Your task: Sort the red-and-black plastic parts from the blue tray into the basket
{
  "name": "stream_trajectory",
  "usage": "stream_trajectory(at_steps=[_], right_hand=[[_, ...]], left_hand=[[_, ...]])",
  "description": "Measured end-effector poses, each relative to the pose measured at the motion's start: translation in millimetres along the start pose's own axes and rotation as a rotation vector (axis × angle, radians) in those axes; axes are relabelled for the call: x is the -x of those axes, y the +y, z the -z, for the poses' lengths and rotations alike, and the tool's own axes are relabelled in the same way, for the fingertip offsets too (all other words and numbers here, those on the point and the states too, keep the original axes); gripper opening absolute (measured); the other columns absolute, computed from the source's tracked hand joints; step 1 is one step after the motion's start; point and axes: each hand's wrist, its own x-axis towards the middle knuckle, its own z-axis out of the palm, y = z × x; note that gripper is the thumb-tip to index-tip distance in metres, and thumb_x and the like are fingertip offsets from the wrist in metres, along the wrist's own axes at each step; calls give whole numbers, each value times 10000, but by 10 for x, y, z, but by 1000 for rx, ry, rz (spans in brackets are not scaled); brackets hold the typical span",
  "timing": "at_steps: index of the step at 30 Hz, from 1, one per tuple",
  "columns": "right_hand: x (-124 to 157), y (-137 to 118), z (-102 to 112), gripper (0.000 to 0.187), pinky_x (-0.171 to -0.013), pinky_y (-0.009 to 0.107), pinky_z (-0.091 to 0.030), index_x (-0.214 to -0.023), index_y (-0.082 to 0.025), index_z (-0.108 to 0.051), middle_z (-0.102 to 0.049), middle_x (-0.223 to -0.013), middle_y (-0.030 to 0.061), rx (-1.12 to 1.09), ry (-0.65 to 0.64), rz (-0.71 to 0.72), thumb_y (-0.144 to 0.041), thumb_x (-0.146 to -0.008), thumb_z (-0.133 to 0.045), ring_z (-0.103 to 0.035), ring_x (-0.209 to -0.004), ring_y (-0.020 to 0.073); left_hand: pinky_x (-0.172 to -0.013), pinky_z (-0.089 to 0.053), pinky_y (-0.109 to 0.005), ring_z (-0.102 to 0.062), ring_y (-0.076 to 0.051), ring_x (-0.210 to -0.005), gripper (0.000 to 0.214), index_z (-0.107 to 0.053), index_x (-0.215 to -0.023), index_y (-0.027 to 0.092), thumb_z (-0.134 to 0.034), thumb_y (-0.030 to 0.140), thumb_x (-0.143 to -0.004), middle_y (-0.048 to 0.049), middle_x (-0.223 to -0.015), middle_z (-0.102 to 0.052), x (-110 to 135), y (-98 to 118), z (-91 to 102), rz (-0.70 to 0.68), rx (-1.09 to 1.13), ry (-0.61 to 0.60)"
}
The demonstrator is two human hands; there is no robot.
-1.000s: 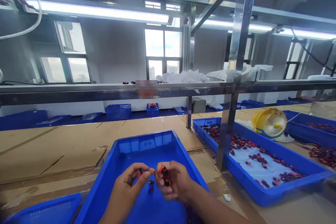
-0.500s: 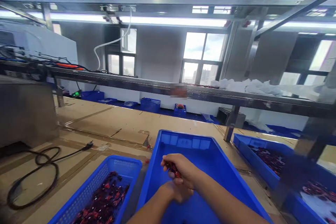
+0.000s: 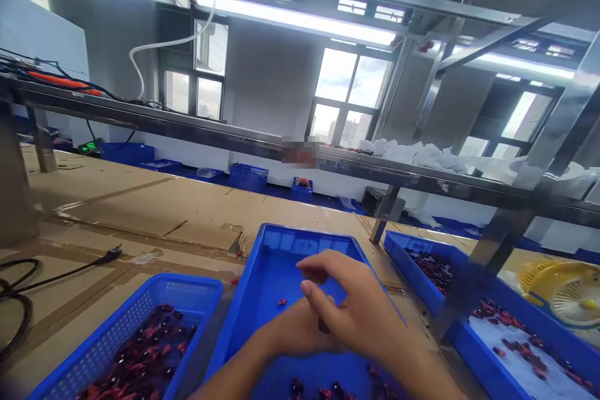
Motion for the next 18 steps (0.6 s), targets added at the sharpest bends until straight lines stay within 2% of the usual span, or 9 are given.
stream_trajectory(at_steps=[1, 3, 6, 8, 11, 14, 18], right_hand=[[172, 101, 104, 221, -802, 346, -515, -1100, -276, -649, -670, -1000, 62, 106, 33, 43, -266, -879, -636, -631, -913, 226], [445, 290, 202, 316, -807, 345, -523, -1167, -278, -615, -651, -1060, 80, 227, -10, 94, -211, -859, -642, -627, -943, 232], [654, 472, 175, 442, -881, 368, -514, -1244, -271, -571, -604, -1160, 100, 265, -111, 117, -151, -825, -639, -599, -1041, 246], [709, 531, 110, 462, -895, 371, -510, -1249, -280, -567, -597, -1158, 95, 232, -116, 122, -131, -817, -635, -592, -1054, 241], [770, 594, 4, 453, -860, 352, -519, -1242, -279, -557, -609, -1112, 87, 130, -49, 132, -117, -824, -622, -607, -1001, 224], [837, 687, -86, 401, -844, 348, -520, -1211, -261, -558, -611, -1098, 91, 63, 8, 107, -137, -835, -625, -610, -983, 227], [893, 819, -169, 330, -835, 343, -514, -1123, -265, -593, -631, -1058, 70, 27, 53, 32, -149, -820, -653, -614, -967, 226]], left_hand=[[-517, -388, -231, -511, -119, -573, 252, -559, -632, 178, -768, 311, -675, 47, -601, -560, -9, 40, -18, -5, 1, -39], [-461, -299, -225, -412, -91, -506, 307, -482, -565, 191, -748, 316, -654, 71, -528, -461, -18, 117, -58, -20, -2, -91], [-449, -232, -233, -325, -76, -485, 297, -412, -519, 195, -672, 241, -653, 79, -491, -369, -14, 199, -106, -44, -8, -135], [-457, -235, -236, -345, -80, -502, 218, -436, -533, 195, -621, 190, -648, 75, -505, -395, -5, 229, -119, -48, -5, -144], [-469, -260, -233, -392, -89, -523, 134, -471, -563, 195, -574, 142, -630, 70, -532, -443, 10, 248, -114, -22, -5, -147], [-474, -299, -223, -451, -100, -529, 119, -468, -576, 197, -532, 112, -628, 64, -538, -474, 12, 249, -103, 43, 12, -178], [-455, -336, -204, -511, -111, -521, 121, -445, -698, 216, -523, 130, -662, 72, -573, -484, 3, 248, -106, 127, 69, -240]])
